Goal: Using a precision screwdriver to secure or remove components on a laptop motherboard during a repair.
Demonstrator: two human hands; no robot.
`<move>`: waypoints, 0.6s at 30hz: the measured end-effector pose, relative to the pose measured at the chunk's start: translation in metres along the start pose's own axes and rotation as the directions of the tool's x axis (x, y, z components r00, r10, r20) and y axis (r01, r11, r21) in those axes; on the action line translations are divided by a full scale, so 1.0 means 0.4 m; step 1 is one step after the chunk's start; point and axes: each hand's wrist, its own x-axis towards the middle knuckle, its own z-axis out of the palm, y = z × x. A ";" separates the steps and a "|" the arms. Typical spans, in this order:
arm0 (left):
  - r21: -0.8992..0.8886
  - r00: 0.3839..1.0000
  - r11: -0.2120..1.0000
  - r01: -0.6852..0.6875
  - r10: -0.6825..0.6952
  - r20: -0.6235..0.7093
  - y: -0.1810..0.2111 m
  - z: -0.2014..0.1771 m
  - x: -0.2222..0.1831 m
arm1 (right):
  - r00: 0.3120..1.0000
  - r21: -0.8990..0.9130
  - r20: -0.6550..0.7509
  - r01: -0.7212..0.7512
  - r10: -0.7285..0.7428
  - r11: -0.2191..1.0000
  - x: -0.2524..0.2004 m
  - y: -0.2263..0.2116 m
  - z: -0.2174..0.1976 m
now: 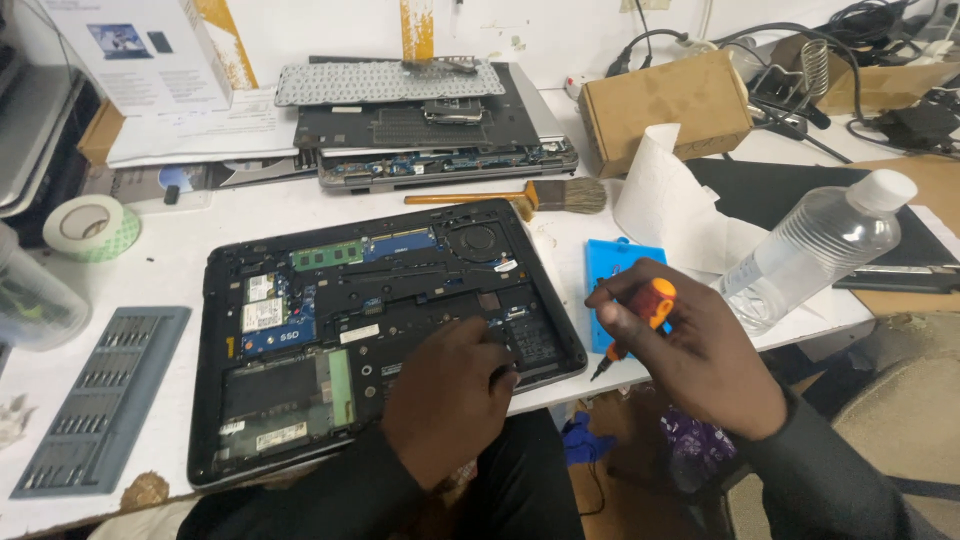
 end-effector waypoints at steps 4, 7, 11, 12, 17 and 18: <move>0.018 0.997 0.999 -0.037 0.038 -0.068 -0.001 0.042 -0.013 | 0.992 0.076 -0.126 0.021 -0.012 0.997 -0.045 0.051 -0.014; -0.043 0.992 0.999 -0.003 -0.002 -0.122 0.015 0.037 -0.015 | 0.978 0.213 -0.205 0.000 0.045 0.977 -0.069 0.062 -0.011; -0.081 0.990 0.997 -0.001 -0.010 -0.139 0.018 0.023 0.000 | 0.960 0.350 -0.227 -0.076 0.164 0.934 -0.070 0.076 0.010; -0.092 0.990 0.995 0.037 -0.049 -0.131 0.016 0.020 0.002 | 0.979 0.408 -0.182 -0.009 0.091 0.913 -0.068 0.069 0.013; -0.110 0.989 0.992 0.061 -0.075 -0.129 0.034 0.002 -0.001 | 0.993 0.544 -0.098 0.001 0.063 0.839 -0.078 0.087 0.027; -0.109 0.990 0.993 0.052 -0.066 -0.128 0.029 0.006 -0.002 | 0.996 0.534 -0.074 -0.010 0.058 0.846 -0.083 0.088 0.030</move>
